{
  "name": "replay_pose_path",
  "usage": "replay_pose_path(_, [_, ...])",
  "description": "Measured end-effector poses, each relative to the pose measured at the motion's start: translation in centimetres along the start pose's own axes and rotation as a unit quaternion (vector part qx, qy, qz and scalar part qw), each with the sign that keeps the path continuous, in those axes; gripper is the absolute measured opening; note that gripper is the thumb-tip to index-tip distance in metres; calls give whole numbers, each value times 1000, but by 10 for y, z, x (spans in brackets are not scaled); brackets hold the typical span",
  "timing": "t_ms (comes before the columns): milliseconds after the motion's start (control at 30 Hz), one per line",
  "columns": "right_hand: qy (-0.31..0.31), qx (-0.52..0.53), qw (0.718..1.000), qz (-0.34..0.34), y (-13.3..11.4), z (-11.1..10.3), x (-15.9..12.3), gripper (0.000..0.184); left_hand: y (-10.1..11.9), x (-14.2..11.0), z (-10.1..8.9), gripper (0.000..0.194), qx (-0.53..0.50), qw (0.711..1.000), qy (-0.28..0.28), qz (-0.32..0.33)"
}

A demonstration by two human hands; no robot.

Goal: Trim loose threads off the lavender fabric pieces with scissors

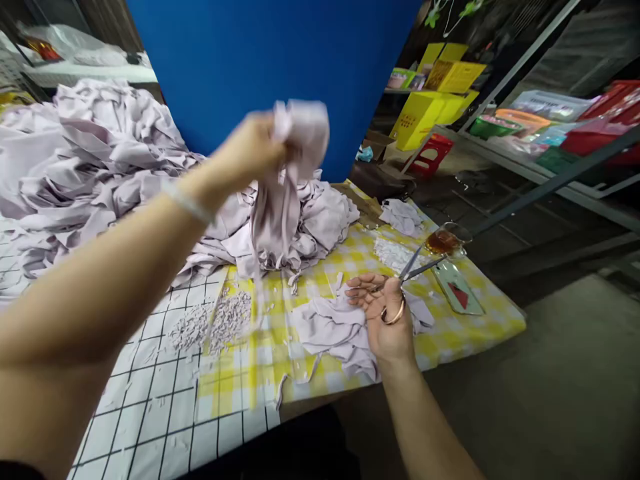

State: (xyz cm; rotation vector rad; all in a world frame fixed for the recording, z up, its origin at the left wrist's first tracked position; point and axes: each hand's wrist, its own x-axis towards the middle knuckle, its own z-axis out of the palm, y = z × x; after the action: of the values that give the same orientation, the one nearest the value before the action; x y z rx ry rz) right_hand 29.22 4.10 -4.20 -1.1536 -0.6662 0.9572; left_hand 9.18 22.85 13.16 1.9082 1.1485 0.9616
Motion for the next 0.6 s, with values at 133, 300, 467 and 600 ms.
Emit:
replay_pose_path(133, [7, -116, 993, -17, 7, -36, -3, 39, -1, 74, -32, 53, -12, 1000, -13, 4])
replay_pose_path(300, [12, -270, 961, -59, 17, -66, 4, 41, -42, -14, 31, 31, 2, 999, 25, -48])
replay_pose_path(467, [-15, -262, 963, -65, 12, -67, -1, 37, -84, -156, 108, 68, -214, 944, -185, -171])
replay_pose_path(600, [-105, -296, 948, -44, 14, -52, -16, 38, -99, -223, 121, 86, -512, 760, -327, -230])
